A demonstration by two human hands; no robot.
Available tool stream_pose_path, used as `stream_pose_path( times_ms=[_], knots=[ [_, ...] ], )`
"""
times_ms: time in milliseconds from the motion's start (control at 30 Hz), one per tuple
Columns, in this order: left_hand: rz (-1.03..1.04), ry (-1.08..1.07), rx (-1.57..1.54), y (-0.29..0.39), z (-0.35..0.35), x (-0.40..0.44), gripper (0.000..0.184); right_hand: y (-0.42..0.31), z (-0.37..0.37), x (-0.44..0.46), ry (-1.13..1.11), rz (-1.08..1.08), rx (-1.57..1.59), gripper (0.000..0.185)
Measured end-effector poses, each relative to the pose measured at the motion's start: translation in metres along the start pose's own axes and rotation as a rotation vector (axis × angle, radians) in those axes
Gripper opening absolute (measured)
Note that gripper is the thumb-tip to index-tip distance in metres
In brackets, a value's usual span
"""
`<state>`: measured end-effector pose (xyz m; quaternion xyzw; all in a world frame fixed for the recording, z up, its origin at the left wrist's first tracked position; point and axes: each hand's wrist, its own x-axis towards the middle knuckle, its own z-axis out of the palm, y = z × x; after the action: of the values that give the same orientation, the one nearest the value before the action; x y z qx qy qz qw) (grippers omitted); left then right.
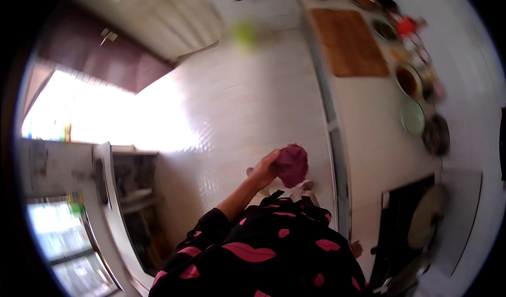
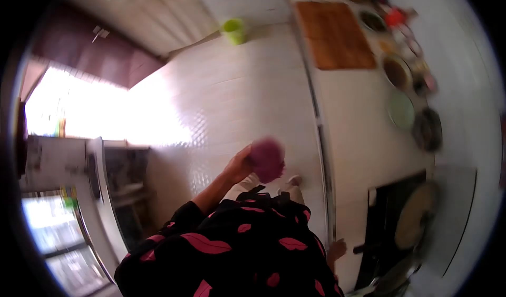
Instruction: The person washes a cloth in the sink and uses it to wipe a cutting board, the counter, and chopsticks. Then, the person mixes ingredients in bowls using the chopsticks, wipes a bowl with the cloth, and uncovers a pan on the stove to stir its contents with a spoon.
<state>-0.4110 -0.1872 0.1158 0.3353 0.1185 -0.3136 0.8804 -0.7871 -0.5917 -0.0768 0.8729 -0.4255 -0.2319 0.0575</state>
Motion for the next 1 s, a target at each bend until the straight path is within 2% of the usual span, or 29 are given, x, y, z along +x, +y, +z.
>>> stream_pose_path(
  times_ms=[33,67,100,167,233,267,300,367,433,500,600,700,767,800,933,1000],
  knots=[
    [0.043,-0.029,-0.023,0.008,-0.013,-0.011,0.044,-0.042,-0.028,0.000,-0.207,-0.083,0.020,0.036],
    [0.079,-0.026,-0.034,0.021,-0.028,-0.027,0.044,-0.060,0.018,0.005,-0.109,-0.029,0.278,0.029],
    [0.105,-0.020,-0.057,0.031,-0.042,-0.040,0.043,-0.062,0.045,0.025,-0.123,-0.212,0.176,0.029],
    [0.180,0.044,-0.089,0.058,-0.079,-0.069,0.042,-0.160,-0.034,0.028,-0.029,-0.628,0.070,0.029],
    [0.236,0.134,-0.106,0.089,-0.106,-0.101,0.037,-0.260,-0.102,0.015,-0.066,-0.903,0.163,0.028],
    [0.268,0.170,-0.102,0.103,-0.118,-0.120,0.035,-0.314,-0.115,0.007,-0.470,-0.708,0.671,0.031],
    [0.318,0.167,-0.100,0.106,-0.135,-0.135,0.035,-0.368,-0.127,0.001,-0.761,-0.369,1.171,0.034],
    [0.394,0.122,-0.068,0.120,-0.155,-0.173,0.035,-0.453,-0.191,-0.075,-0.886,-0.569,1.116,0.042],
    [0.477,0.157,-0.098,0.135,-0.176,-0.201,0.035,-0.529,-0.227,-0.150,-1.152,-0.762,1.073,0.048],
    [0.542,0.184,-0.124,0.162,-0.197,-0.235,0.036,-0.594,-0.258,-0.235,-1.515,-0.907,1.033,0.053],
    [0.582,0.316,-0.099,0.193,-0.235,-0.259,0.035,-0.665,-0.294,-0.333,-1.903,-0.893,0.877,0.051],
    [0.674,0.465,-0.057,0.217,-0.281,-0.292,0.029,-0.730,-0.292,-0.386,-1.735,-1.251,0.659,0.047],
    [0.771,0.567,-0.092,0.232,-0.318,-0.313,0.025,-0.775,-0.285,-0.421,-1.728,-1.279,0.617,0.043],
    [0.803,0.601,-0.048,0.241,-0.341,-0.325,0.032,-0.795,-0.284,-0.440,-1.733,-1.288,0.612,0.042],
    [0.912,0.779,-0.166,0.299,-0.407,-0.372,0.031,-0.889,-0.307,-0.530,-1.713,-1.371,0.492,0.040],
    [0.957,0.832,-0.260,0.329,-0.437,-0.394,0.023,-0.944,-0.304,-0.569,-1.714,-1.411,0.418,0.038]
  ],
)
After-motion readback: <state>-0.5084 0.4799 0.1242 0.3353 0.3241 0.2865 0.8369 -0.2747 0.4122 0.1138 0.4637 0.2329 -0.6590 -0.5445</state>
